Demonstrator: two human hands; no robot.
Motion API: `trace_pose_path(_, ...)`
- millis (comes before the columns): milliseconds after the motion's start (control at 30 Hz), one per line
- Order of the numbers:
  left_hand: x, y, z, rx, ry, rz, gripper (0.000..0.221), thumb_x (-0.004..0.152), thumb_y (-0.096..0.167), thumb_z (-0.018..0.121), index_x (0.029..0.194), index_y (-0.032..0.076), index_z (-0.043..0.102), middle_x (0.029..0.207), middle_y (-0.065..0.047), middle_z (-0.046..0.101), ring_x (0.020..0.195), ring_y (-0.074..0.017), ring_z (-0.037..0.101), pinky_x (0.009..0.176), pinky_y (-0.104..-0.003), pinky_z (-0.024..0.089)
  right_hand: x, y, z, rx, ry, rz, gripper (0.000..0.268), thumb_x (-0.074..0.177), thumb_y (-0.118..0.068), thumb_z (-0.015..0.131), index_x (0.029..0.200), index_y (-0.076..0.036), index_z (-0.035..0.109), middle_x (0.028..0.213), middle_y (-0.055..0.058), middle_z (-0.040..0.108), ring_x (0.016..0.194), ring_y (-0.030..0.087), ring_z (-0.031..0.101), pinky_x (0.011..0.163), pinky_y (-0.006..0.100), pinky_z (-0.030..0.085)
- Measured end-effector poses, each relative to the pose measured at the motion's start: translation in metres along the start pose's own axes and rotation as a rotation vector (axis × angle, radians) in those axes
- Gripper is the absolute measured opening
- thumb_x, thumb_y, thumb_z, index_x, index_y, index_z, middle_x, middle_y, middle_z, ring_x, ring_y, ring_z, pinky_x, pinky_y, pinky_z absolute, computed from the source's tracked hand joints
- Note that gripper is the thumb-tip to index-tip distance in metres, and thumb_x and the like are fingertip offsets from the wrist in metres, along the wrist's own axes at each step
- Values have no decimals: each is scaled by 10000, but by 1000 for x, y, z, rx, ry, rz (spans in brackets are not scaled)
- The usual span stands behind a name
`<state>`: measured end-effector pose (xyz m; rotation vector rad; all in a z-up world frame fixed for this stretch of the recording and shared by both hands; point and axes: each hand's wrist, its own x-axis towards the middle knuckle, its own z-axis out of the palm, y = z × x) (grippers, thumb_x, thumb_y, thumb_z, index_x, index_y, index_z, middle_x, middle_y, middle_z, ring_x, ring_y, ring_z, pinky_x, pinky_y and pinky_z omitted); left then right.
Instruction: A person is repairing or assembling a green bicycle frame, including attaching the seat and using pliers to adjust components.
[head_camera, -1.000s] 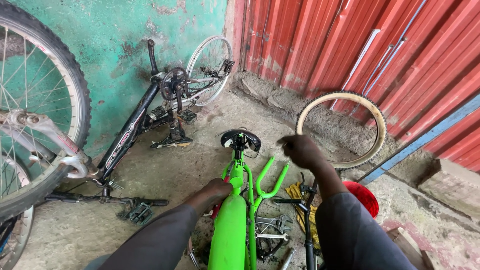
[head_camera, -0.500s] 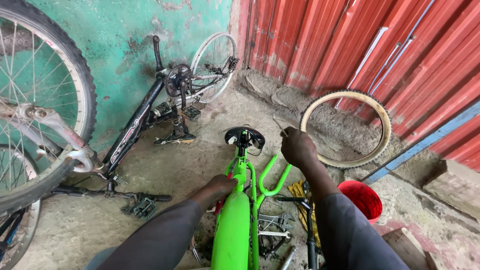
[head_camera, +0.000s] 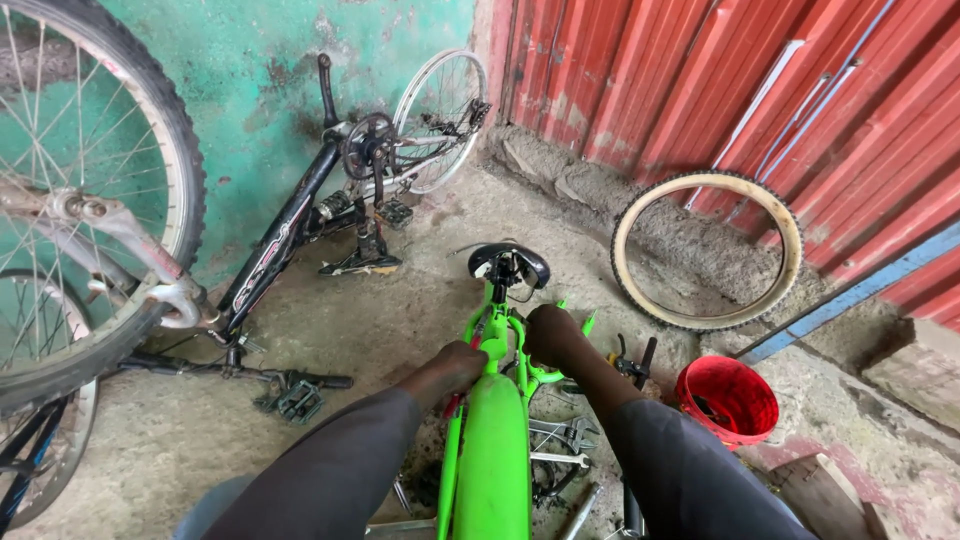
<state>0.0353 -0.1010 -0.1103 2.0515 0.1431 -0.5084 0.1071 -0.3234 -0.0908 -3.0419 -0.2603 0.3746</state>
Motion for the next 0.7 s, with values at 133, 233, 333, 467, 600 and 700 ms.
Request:
trace_pose_path(133, 13, -7, 5, -55, -38, -6, 511, 779, 323, 598, 1048, -87, 742, 890, -222, 723, 861, -332, 748, 732, -428, 588, 6, -2, 3, -390, -16, -251, 265, 731, -438, 882, 924, -266, 824, 790, 30, 733, 875, 276, 754, 768, 426, 659)
trace_pose_path(233, 7, 2, 2, 10, -53, -12, 472, 782, 273, 569, 1016, -102, 734, 843, -214, 733, 891, -318, 750, 749, -416, 575, 0, 2, -13, -524, -28, -468, 179, 832, -381, 784, 888, -216, 827, 767, 19, 741, 813, 261, 731, 749, 410, 641)
trace_pose_path(333, -7, 12, -3, 96, -73, -6, 464, 784, 230, 528, 1024, -108, 735, 873, -212, 753, 975, -315, 750, 788, -397, 575, -20, -8, -39, -85, -133, -405, 202, 909, -160, 675, 739, -74, 742, 625, 65, 692, 591, 210, 684, 556, 334, 584)
trace_pose_path(467, -9, 16, -8, 415, -147, 63, 449, 778, 129, 555, 1119, -119, 709, 1054, -233, 742, 1046, -373, 722, 840, -378, 611, 5, -13, 19, 151, -129, -238, 257, 702, -27, 879, 761, 43, 638, 590, 210, 662, 540, 317, 725, 473, 440, 613)
trace_pose_path(600, 4, -1, -5, -15, -41, -44, 433, 764, 239, 579, 1039, -62, 724, 897, -185, 745, 893, -326, 756, 690, -431, 589, -34, -51, 60, 96, 319, 89, 167, 943, -208, 555, 967, -47, 515, 785, 118, 663, 791, 384, 777, 632, 538, 650)
trace_pose_path(700, 55, -36, 12, -222, 4, -65, 412, 706, 196, 638, 968, -109, 727, 728, -219, 659, 599, -347, 696, 444, -472, 526, -46, -49, 71, 89, 392, -71, 253, 862, -96, 545, 1057, 35, 639, 954, 170, 617, 764, 473, 744, 627, 552, 633)
